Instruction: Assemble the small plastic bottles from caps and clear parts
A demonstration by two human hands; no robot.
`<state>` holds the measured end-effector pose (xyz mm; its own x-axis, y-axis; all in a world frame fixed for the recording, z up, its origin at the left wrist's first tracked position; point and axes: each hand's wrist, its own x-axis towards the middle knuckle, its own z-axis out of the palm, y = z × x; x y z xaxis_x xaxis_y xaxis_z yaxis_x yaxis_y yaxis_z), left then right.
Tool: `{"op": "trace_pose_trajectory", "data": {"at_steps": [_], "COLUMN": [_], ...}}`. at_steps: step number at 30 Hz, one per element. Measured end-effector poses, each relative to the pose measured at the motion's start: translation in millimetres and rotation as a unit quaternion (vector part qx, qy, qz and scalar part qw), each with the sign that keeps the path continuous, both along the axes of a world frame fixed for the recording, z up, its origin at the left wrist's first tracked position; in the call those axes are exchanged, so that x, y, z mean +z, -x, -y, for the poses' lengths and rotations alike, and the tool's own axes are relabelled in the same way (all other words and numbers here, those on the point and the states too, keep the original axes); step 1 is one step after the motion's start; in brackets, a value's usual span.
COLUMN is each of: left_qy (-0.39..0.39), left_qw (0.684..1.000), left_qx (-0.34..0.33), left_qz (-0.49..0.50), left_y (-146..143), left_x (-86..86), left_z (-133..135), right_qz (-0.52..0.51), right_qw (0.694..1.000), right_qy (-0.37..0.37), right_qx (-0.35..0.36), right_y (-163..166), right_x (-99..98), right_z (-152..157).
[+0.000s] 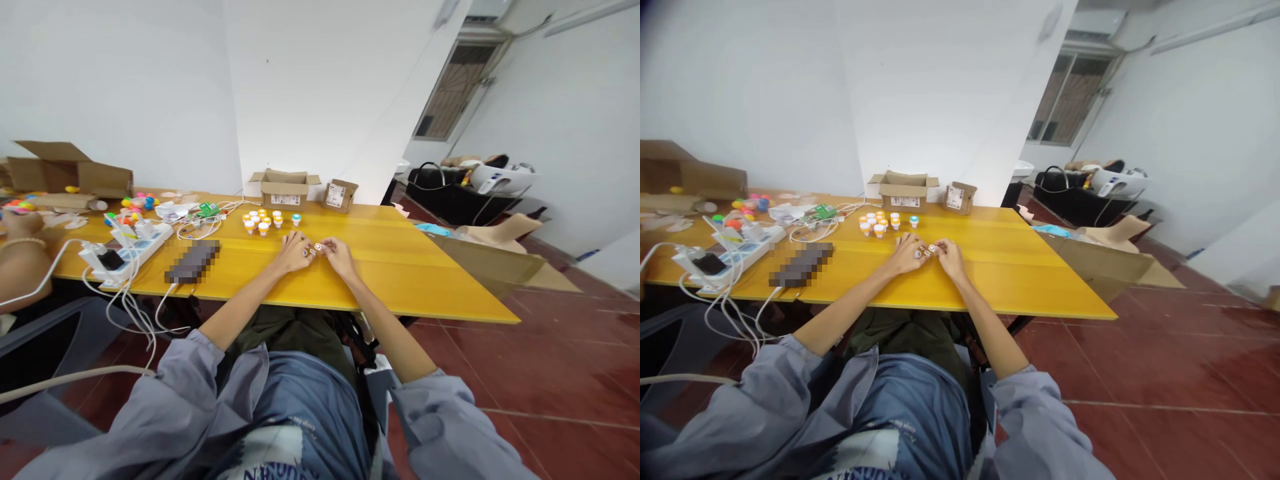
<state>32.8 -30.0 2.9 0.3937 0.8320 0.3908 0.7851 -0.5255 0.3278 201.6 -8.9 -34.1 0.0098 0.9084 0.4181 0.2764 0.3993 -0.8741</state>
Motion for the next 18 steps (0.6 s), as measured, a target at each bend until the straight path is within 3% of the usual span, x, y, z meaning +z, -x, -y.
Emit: {"op": "trace_pose_trajectory", "data": {"at_steps": [9, 18], "left_qy": [-0.008, 0.009], "left_qw": [0.999, 0.996], "left_qx": [-0.022, -0.024], "left_qz": [0.022, 0.091], "left_y": [-1, -1], "left_x": [-10.5, -4.7], "left_z": [-12, -9], "right_qz": [0.014, -0.023], "right_qw": [1.0, 0.999], "right_qy": [0.001, 0.013], "right_qx": [0.019, 0.039], "right_y": [-3, -3], "right_x": [-4.4, -0.4], "right_z": [-4, 0]}}
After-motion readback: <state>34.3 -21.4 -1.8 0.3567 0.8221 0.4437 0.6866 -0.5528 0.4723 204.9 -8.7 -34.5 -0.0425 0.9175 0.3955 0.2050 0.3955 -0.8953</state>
